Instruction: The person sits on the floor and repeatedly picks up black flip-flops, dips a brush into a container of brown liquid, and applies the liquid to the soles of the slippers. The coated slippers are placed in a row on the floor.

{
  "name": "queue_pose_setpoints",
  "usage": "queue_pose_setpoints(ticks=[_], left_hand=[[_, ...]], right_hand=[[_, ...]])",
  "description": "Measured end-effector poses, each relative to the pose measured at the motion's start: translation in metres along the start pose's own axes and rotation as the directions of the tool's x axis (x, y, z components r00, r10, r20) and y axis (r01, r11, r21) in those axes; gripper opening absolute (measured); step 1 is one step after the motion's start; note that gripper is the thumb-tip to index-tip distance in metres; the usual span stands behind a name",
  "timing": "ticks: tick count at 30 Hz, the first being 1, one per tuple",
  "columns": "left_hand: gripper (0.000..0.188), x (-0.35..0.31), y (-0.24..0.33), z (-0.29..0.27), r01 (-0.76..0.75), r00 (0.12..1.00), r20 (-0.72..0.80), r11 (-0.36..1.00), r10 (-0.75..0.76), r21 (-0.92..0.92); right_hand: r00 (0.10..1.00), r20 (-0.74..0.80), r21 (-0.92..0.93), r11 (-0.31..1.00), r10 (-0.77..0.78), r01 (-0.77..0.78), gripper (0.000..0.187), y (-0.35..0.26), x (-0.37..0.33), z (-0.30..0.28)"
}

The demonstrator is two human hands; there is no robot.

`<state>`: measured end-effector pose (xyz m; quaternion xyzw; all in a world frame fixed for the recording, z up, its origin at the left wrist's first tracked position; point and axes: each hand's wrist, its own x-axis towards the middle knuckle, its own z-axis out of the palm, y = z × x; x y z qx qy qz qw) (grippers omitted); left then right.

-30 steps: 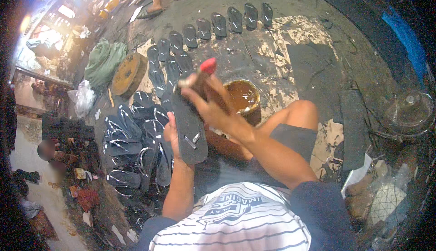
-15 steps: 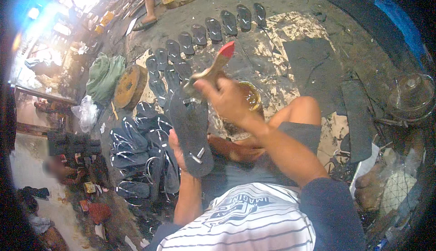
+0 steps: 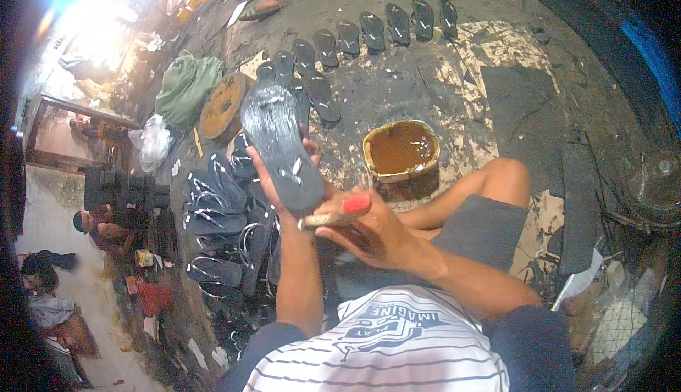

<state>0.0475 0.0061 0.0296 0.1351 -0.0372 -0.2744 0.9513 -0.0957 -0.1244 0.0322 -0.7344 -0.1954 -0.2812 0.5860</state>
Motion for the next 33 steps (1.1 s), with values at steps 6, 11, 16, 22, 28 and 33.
queue_pose_setpoints(ticks=[6,11,16,22,28,33], left_hand=[[0.06,0.001,-0.042,-0.008,0.028,0.998,0.051,0.995,-0.033,0.091],[0.062,0.012,-0.033,-0.014,0.135,0.99,0.069,0.976,-0.125,-0.171],[0.056,0.095,0.004,-0.046,-0.162,0.961,-0.146,0.908,0.234,0.386],[0.029,0.243,0.067,-0.18,0.156,0.798,-0.515,0.718,0.313,0.678],[0.038,0.318,0.0,-0.288,0.59,0.757,-0.64,0.283,0.131,0.756],[0.04,0.339,-0.008,-0.28,0.588,0.76,-0.612,0.17,0.22,0.791]], right_hand=[[0.987,0.022,-0.23,0.96,-0.157,0.157,0.029,0.071,0.068,-0.018],[0.996,0.083,-0.203,0.977,-0.044,0.06,0.029,0.083,0.066,-0.015],[0.989,0.034,-0.343,0.931,0.141,-0.121,0.028,0.054,0.0,-0.041],[0.565,-0.642,-0.009,0.732,0.518,-0.681,0.029,0.05,-0.022,-0.132],[0.513,-0.666,0.07,0.73,0.542,-0.68,0.038,0.046,-0.042,-0.149],[0.526,-0.654,0.016,0.705,0.544,-0.709,0.039,0.05,-0.02,-0.148]])
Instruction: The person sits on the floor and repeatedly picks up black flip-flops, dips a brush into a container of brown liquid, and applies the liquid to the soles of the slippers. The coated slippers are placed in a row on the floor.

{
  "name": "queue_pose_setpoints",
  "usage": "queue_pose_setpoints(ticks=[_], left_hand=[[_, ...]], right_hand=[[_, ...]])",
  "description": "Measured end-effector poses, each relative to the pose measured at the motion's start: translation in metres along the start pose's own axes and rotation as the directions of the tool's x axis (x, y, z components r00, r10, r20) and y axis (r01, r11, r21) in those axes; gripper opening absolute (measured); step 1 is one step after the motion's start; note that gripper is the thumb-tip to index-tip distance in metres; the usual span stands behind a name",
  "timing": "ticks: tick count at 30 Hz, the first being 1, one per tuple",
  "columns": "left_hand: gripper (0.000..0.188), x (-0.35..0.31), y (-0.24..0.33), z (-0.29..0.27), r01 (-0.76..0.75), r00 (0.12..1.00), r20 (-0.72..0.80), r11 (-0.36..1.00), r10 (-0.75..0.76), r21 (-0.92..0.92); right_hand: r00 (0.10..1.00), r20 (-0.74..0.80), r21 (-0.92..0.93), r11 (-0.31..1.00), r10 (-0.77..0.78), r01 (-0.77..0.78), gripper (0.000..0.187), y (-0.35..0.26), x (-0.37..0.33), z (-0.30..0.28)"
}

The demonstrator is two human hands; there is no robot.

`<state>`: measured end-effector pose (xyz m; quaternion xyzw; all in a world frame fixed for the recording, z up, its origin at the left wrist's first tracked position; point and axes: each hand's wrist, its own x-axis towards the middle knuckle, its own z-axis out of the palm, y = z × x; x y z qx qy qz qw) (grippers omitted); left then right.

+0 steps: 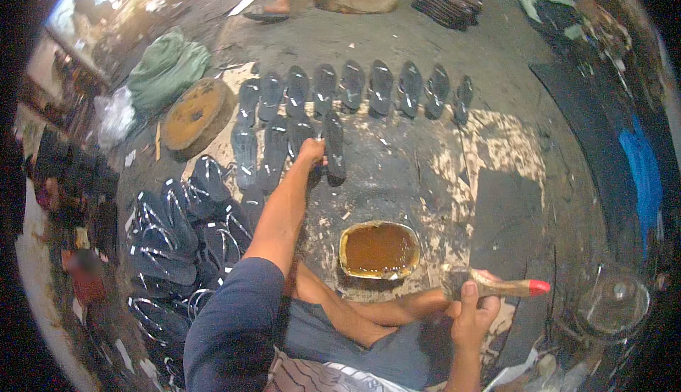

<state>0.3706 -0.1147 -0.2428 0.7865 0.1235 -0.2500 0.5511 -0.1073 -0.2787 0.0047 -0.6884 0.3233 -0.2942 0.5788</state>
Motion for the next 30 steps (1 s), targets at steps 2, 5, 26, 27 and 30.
queue_pose_setpoints(ticks=[2,5,26,27,30], left_hand=[[0.03,-0.014,0.01,-0.013,0.049,0.983,-0.17,0.99,-0.072,-0.135],[0.032,-0.039,-0.022,-0.07,-0.4,0.788,-0.027,0.545,0.615,0.737],[0.02,-0.505,-0.157,-0.313,-0.43,0.618,-0.137,0.478,0.774,0.766],[0.018,-0.516,-0.149,-0.303,-0.419,0.616,-0.159,0.492,0.772,0.763],[0.02,-0.529,-0.108,-0.242,-0.393,0.74,-0.33,0.775,0.586,0.495]], right_hand=[[1.0,-0.005,-0.002,1.0,-0.016,0.016,0.039,0.008,0.003,0.009],[0.986,-0.109,-0.109,0.984,0.128,-0.139,0.035,-0.002,0.012,0.038],[0.791,0.607,-0.322,0.888,-0.073,0.329,0.049,0.095,0.049,0.096],[0.816,0.578,-0.466,0.832,0.028,0.301,0.044,0.105,0.045,0.101],[0.727,0.673,-0.365,0.793,-0.137,0.487,0.034,0.139,0.051,0.1]])
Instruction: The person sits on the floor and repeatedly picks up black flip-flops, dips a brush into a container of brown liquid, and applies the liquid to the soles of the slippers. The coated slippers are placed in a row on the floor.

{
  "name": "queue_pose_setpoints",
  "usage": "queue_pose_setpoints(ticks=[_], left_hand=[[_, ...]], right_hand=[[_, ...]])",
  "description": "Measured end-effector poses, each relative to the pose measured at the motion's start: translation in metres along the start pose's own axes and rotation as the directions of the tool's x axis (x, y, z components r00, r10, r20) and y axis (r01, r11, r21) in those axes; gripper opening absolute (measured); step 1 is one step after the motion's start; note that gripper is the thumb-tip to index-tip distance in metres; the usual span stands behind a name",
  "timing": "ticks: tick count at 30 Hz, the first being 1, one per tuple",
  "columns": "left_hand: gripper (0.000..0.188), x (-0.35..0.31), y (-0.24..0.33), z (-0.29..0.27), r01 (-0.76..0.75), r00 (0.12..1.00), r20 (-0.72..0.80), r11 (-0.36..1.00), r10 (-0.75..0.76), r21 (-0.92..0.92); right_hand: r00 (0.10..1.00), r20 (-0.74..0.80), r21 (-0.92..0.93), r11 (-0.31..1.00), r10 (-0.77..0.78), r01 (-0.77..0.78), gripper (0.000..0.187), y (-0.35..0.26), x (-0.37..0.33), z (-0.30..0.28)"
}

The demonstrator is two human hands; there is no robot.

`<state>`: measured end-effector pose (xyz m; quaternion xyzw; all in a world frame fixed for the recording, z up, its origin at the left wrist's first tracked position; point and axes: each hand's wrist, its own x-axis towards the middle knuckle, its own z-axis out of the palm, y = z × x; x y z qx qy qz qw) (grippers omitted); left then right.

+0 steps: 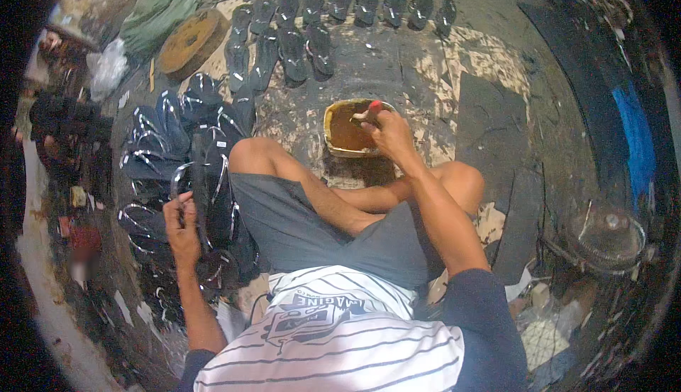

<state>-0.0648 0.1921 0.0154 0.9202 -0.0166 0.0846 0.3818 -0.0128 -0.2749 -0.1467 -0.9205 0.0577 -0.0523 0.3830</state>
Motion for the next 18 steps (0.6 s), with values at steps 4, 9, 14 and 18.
queue_pose_setpoints(ticks=[4,9,14,18], left_hand=[[0.042,-0.011,0.003,0.056,-0.153,0.986,0.087,0.984,0.146,0.09],[0.052,-0.007,0.013,0.079,-0.239,0.965,0.127,0.968,0.229,0.074],[0.057,0.03,0.047,0.083,0.38,0.925,0.359,0.287,-0.126,-0.879],[0.049,0.028,0.1,0.134,0.544,0.839,0.537,-0.124,0.084,-0.83]], right_hand=[[0.964,-0.248,0.231,0.961,-0.092,0.151,0.02,-0.027,0.003,-0.021],[0.985,0.041,-0.512,0.843,-0.167,0.164,0.029,0.004,-0.034,-0.101],[0.929,-0.264,0.267,0.945,0.259,-0.188,0.035,-0.038,-0.02,-0.116],[0.947,-0.266,0.69,0.722,0.18,0.056,0.031,-0.177,0.003,-0.082]])
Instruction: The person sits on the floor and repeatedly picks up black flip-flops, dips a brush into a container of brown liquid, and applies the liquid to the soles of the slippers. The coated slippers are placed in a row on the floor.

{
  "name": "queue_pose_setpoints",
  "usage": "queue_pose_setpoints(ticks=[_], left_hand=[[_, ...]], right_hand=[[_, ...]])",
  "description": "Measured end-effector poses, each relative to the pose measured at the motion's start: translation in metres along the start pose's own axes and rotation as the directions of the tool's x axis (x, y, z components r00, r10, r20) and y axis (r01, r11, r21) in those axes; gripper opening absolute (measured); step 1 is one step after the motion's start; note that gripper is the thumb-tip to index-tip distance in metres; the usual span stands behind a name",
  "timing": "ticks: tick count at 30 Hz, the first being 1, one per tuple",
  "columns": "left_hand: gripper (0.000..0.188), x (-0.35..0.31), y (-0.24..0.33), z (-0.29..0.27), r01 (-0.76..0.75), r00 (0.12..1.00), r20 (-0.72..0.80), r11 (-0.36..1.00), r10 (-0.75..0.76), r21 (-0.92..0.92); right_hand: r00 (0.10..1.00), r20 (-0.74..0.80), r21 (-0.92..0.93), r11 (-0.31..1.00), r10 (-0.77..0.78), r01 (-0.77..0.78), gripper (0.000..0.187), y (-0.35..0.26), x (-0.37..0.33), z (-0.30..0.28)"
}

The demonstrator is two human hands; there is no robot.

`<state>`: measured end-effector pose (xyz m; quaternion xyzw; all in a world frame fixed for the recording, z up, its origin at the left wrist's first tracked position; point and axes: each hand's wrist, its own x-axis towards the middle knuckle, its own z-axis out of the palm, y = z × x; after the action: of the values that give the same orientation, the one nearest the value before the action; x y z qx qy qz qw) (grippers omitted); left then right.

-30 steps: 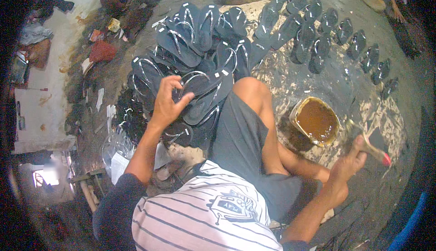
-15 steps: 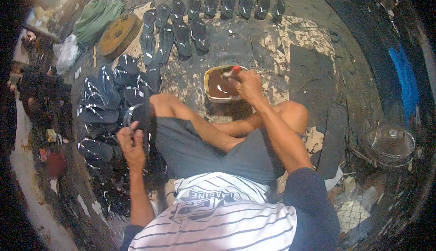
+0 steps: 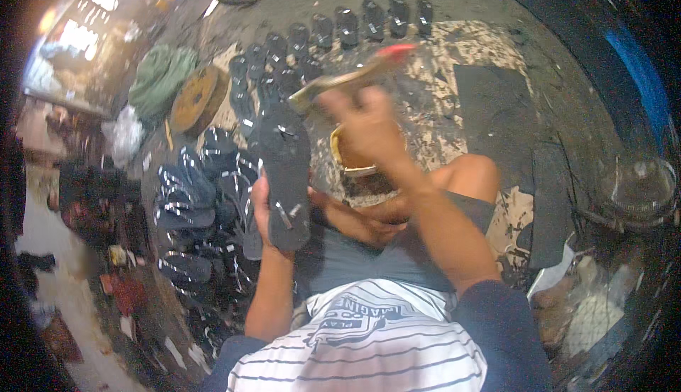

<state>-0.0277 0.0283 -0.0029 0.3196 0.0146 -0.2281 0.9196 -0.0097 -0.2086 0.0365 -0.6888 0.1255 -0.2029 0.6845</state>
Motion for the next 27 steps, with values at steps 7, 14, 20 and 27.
queue_pose_setpoints(ticks=[7,14,20,27], left_hand=[[0.053,0.01,-0.01,0.018,0.015,0.994,0.108,0.998,-0.009,-0.06],[0.06,-0.019,-0.022,0.012,0.001,0.987,0.162,0.998,-0.01,0.057],[0.056,-0.019,-0.014,0.022,-0.034,0.997,0.074,0.999,0.035,-0.021],[0.054,-0.001,-0.006,0.042,-0.007,0.988,0.148,0.97,0.044,-0.242]], right_hand=[[0.853,0.266,0.128,0.894,-0.449,0.43,0.036,0.018,-0.084,0.038],[0.961,-0.006,-0.066,0.959,-0.276,0.275,0.037,-0.036,0.024,0.014],[0.996,-0.008,0.112,0.989,-0.092,0.092,0.03,-0.009,-0.001,-0.006],[0.694,0.234,-0.158,0.677,-0.681,0.719,0.034,-0.033,0.011,0.014]])
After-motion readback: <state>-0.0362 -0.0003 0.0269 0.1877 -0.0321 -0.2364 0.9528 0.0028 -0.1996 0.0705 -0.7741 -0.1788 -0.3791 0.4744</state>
